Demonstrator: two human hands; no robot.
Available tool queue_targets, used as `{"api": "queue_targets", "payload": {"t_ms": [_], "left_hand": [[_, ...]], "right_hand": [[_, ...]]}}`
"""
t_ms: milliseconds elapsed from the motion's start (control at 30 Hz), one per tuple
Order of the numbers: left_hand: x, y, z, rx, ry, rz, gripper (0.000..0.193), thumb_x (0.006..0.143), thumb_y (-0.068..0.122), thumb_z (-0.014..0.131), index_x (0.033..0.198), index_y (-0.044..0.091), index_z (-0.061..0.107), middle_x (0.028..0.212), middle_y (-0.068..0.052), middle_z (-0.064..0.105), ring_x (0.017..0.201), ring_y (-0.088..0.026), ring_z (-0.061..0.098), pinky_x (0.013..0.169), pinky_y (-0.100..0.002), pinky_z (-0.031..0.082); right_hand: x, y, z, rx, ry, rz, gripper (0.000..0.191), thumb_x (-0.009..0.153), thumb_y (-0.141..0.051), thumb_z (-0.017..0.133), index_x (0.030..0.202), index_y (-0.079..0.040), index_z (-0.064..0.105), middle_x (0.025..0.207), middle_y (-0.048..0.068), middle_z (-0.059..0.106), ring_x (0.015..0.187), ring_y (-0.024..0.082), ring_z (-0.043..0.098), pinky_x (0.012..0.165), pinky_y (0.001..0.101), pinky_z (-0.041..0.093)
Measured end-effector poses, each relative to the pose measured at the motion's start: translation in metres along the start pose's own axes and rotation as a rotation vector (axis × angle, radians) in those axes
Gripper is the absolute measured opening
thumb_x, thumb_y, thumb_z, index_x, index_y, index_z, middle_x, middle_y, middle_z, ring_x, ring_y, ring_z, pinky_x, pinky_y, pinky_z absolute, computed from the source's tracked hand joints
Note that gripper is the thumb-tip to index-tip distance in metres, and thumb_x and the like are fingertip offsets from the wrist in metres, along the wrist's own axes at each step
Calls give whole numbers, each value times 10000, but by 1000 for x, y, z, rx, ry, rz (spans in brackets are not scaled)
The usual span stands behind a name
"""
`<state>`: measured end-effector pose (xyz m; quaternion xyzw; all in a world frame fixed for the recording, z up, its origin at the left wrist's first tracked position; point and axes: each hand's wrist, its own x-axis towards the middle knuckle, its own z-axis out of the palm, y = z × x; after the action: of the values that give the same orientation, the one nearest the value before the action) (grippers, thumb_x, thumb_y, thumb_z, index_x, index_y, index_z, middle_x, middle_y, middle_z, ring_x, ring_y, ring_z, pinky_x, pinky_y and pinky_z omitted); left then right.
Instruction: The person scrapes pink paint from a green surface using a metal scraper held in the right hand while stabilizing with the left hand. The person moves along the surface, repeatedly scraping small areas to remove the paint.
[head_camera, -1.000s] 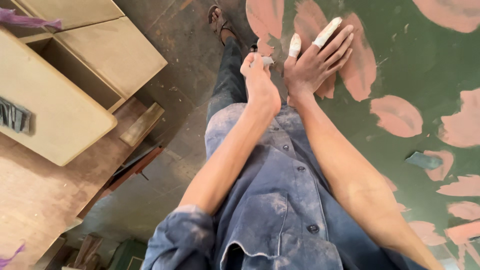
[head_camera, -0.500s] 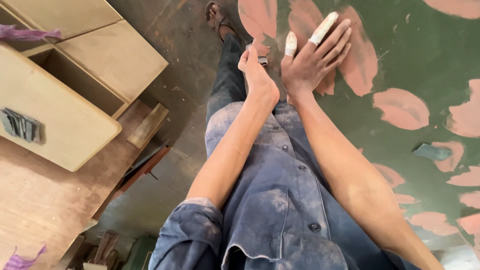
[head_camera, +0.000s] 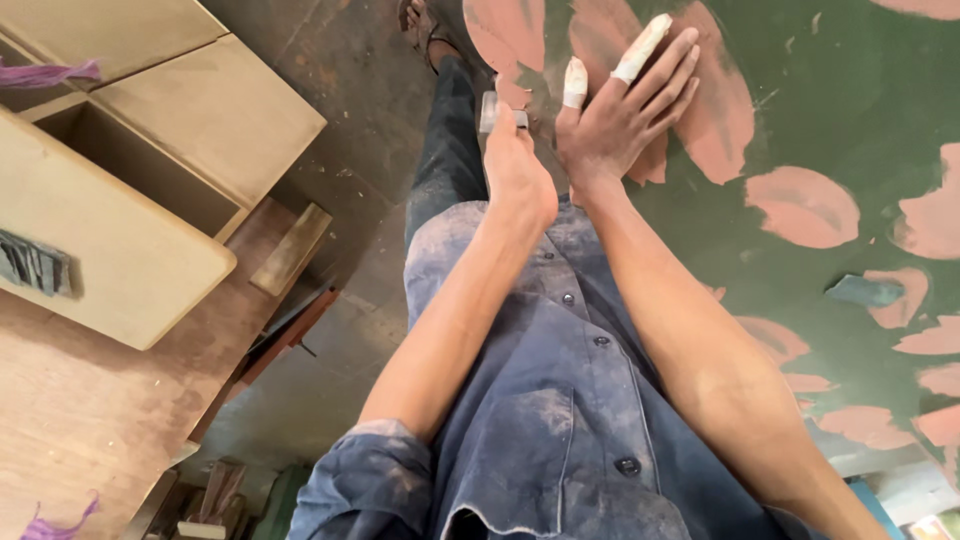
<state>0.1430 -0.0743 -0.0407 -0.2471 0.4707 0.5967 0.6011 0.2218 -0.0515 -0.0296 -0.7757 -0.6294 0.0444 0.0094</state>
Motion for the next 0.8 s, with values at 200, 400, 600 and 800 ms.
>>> {"api": "queue_targets", "payload": {"t_ms": [200,400,600,800], "left_hand": [[0,4,3,92,53,-46,383,1101,325,487,1399,92,544,1393,-26,593,1259,-190,524,1088,-342,385],[-5,4,3,-8,23,-46,441,1083,356,457,1418,78,527,1402,-42,591,1261,-213,538,1110,-359,390],[-14,7,6,106,10,-100,473,1128,333,443,1486,29,505,1417,-95,548,1247,-259,492,1095,-408,369],[-8,6,2,85,32,-105,510,1081,415,422,1479,99,468,1490,-30,532,1351,-186,480,1160,-348,337]], "right_hand": [[0,1,1,-2,66,-24,815,1153,-582,418,1638,27,179,1685,272,148,1581,436,179,1327,581,132],[-1,1,5,-12,86,-18,809,1165,-590,417,1650,11,175,1694,260,145,1590,428,180,1339,574,134],[-3,2,8,-6,20,14,831,1151,-588,428,1638,38,178,1688,264,165,1582,449,187,1331,579,144],[-3,2,7,7,78,-22,806,1166,-575,438,1648,11,166,1697,260,144,1595,428,182,1343,565,134]]}}
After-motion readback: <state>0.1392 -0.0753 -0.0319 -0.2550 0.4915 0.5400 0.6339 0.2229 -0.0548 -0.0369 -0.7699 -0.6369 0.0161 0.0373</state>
